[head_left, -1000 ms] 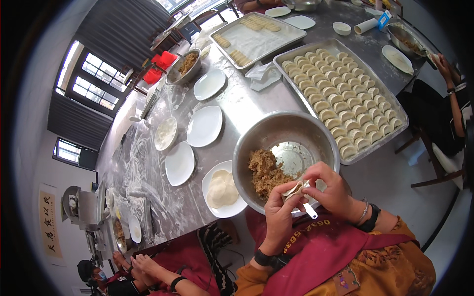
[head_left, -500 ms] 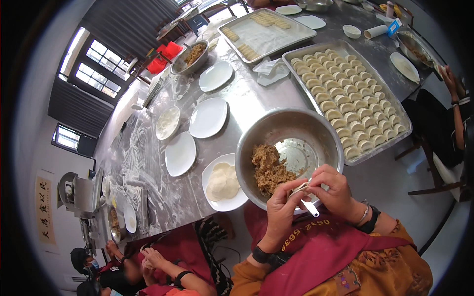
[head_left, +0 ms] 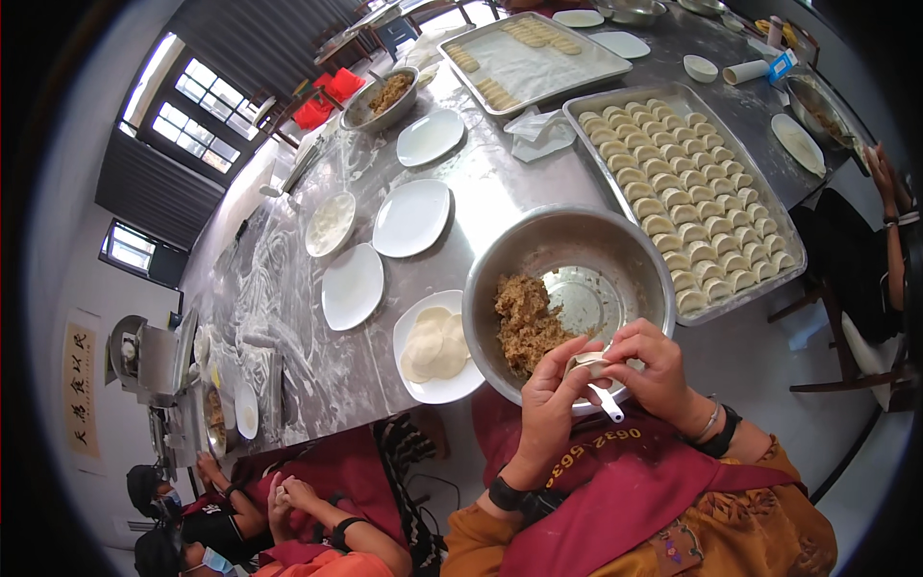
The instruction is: The recorder is shown making dumplings by hand at a table with other people.
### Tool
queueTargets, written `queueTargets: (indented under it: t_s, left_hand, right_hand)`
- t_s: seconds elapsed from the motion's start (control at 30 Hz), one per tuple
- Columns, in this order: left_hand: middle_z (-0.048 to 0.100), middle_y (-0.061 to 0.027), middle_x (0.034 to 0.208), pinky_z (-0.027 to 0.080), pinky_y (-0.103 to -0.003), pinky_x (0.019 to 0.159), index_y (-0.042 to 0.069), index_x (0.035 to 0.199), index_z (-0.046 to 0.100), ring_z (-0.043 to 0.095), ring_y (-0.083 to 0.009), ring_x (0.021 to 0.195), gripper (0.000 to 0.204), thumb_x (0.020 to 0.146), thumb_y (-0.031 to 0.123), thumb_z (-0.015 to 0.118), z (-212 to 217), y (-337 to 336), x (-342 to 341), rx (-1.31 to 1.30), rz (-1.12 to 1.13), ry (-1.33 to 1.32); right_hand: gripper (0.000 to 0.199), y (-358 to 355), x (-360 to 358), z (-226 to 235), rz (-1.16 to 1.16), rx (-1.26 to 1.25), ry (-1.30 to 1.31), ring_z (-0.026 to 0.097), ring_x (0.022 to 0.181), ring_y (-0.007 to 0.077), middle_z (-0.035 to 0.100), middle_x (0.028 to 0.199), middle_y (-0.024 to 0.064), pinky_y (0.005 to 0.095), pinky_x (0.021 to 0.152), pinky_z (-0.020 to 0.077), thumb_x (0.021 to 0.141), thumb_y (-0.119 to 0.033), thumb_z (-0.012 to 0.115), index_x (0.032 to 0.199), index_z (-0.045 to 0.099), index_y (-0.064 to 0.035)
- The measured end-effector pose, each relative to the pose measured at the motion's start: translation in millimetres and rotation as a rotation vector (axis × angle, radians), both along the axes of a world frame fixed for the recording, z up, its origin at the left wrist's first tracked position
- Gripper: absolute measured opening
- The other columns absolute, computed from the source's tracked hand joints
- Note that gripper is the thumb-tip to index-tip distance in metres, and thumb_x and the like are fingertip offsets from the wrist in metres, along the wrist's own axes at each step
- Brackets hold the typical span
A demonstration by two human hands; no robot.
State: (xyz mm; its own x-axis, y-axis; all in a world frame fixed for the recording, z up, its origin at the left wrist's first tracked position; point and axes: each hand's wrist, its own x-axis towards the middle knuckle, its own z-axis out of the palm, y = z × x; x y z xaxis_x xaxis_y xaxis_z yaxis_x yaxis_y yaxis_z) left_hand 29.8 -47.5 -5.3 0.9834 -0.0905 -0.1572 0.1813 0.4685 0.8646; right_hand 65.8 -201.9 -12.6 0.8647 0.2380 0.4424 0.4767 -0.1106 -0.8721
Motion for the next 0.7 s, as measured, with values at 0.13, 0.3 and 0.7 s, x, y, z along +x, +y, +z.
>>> queueTargets:
  t_s: [0.13, 0.3, 0.7]
  left_hand:
    - [0.059, -0.0075, 0.102, 0.046, -0.019, 0.061, 0.000, 0.116, 0.053, 0.059, -0.0097, 0.082, 0.028, 0.087, 0.002, 0.050, 4, 4, 0, 0.222, -0.068, -0.044]
    - [0.059, -0.0048, 0.100, 0.045, -0.018, 0.061, 0.002, 0.117, 0.053, 0.058, -0.0076, 0.082, 0.032, 0.085, 0.001, 0.054, -2, 5, -2, 0.368, -0.106, -0.102]
    - [0.054, -0.0104, 0.116, 0.047, -0.022, 0.075, 0.001, 0.126, 0.043, 0.055, -0.0120, 0.094, 0.040, 0.087, 0.001, 0.051, 5, 1, 5, 0.162, 0.056, -0.086]
  right_hand:
    - [0.012, 2, 0, 0, -0.008, -0.057, -0.104, 0.055, 0.065, 0.0146, 0.055, 0.085, 0.0092, 0.0248, 0.058, 0.0455, 0.072, 0.000, 0.068, 0.079, 0.059, -0.0015]
    - [0.013, 0, -1, -2, -0.007, -0.051, -0.036, 0.052, 0.062, 0.0125, 0.053, 0.086, 0.0083, 0.0242, 0.055, 0.0436, 0.072, 0.000, 0.068, 0.080, 0.059, -0.0020]
    - [0.014, 5, 3, -3, 0.006, 0.145, 0.100, 0.058, 0.077, 0.0131, 0.055, 0.089, 0.0087, 0.0229, 0.063, 0.0483, 0.074, 0.001, 0.067, 0.085, 0.059, -0.0009]
